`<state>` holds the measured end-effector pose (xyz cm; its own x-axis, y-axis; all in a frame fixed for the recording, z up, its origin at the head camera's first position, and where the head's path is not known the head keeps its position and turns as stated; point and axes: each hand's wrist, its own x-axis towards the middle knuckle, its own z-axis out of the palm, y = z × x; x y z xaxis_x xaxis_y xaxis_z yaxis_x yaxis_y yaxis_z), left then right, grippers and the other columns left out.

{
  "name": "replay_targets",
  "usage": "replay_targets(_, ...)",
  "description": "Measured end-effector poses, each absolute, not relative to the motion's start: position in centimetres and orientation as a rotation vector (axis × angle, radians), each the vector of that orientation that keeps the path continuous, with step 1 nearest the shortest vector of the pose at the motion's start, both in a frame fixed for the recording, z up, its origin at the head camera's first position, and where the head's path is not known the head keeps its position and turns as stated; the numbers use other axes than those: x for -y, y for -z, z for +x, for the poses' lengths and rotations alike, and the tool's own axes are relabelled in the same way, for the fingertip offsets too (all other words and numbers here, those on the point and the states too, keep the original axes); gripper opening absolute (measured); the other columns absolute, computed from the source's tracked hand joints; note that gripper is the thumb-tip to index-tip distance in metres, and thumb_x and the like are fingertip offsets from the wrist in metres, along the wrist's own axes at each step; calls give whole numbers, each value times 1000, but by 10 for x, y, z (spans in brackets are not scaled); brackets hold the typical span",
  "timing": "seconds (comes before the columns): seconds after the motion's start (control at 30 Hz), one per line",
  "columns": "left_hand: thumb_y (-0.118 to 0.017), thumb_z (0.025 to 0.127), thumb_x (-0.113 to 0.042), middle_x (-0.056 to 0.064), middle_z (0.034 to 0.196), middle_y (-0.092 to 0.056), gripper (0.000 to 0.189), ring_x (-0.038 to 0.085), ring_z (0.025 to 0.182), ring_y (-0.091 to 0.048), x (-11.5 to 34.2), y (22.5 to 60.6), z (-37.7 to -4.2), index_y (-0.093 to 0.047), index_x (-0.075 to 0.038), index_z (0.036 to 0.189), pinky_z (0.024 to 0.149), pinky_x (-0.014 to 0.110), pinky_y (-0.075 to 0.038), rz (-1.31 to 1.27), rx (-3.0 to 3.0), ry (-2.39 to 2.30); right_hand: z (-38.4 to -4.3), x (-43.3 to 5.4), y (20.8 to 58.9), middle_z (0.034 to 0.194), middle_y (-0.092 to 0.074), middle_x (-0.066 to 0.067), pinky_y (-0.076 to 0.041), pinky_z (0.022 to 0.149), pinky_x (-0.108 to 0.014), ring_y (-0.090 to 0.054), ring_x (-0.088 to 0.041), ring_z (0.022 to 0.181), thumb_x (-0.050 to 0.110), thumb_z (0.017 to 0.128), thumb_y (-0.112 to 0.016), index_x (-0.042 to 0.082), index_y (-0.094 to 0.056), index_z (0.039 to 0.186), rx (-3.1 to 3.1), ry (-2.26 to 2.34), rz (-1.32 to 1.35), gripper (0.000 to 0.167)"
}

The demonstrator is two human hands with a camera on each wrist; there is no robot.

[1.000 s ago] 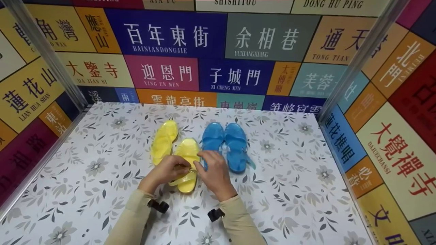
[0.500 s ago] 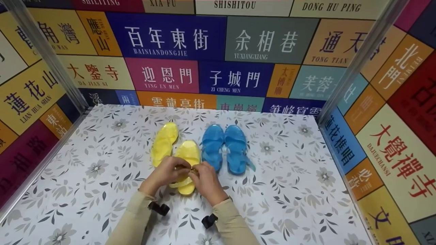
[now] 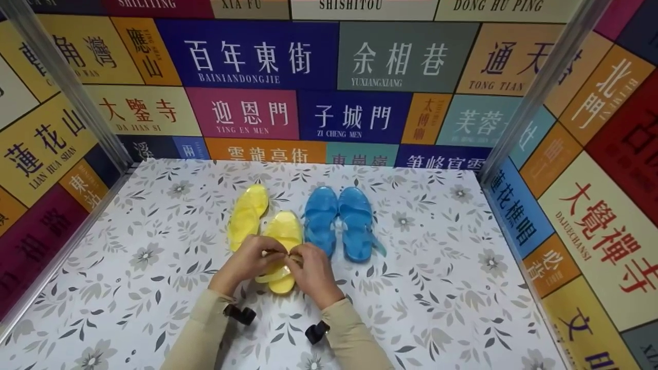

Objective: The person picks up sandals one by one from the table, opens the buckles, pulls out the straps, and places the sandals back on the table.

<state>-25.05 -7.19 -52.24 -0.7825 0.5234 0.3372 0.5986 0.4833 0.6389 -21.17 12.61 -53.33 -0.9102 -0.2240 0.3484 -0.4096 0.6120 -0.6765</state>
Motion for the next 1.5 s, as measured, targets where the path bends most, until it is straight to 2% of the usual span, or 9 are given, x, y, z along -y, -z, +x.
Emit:
replay_targets(0.5,-76,93,-4,7,92,-79,5,21,86,-74,78,521,-253,-81,-4,96,84,35,-61,-910,2651,1121,-213,-129,535,90,-77,-5,-59,76,-39,-71,-20,84,8,86,-77,5,-80,93,2512,-1171,546,9)
replay_targets(0.7,-77,93,-4,9,99,-79,8,24,93,-74,70,521,-250,-80,-3,100,88,35,-61,-1020,2582,1126,-215,-131,536,86,-75,0,-57,71,-32,-66,-15,78,12,91,-79,10,-81,94,2509,-1192,571,4)
replay_targets(0.87,-78,92,-2,8,99,-80,11,21,93,-75,64,522,-250,-81,-4,102,88,31,-60,-1091,2554,1187,-216,-133,536,82,-72,4,-52,66,-28,-61,-10,73,17,95,-78,15,-81,94,2501,-1185,625,4)
replay_targets(1.1,-77,90,3,5,97,-80,15,18,90,-75,64,526,-249,-82,-7,100,86,29,-60,-1047,2541,1191,-214,-133,535,91,-78,3,-57,73,-30,-69,-11,81,17,92,-82,14,-83,100,2543,-1207,583,8)
replay_targets(1.3,-78,90,0,4,94,-80,12,18,89,-74,62,525,-248,-83,-8,97,85,31,-60,-988,2550,1149,-216,-132,533,87,-79,3,-58,70,-31,-70,-12,78,18,92,-82,13,-84,96,2489,-1190,605,6)
replay_targets(1.5,-75,87,2,3,90,-79,13,18,84,-72,59,524,-247,-82,-7,93,81,32,-61,-883,2605,1171,-217,-133,533,82,-76,4,-55,67,-28,-66,-10,74,16,92,-82,12,-82,92,2493,-1188,622,5)
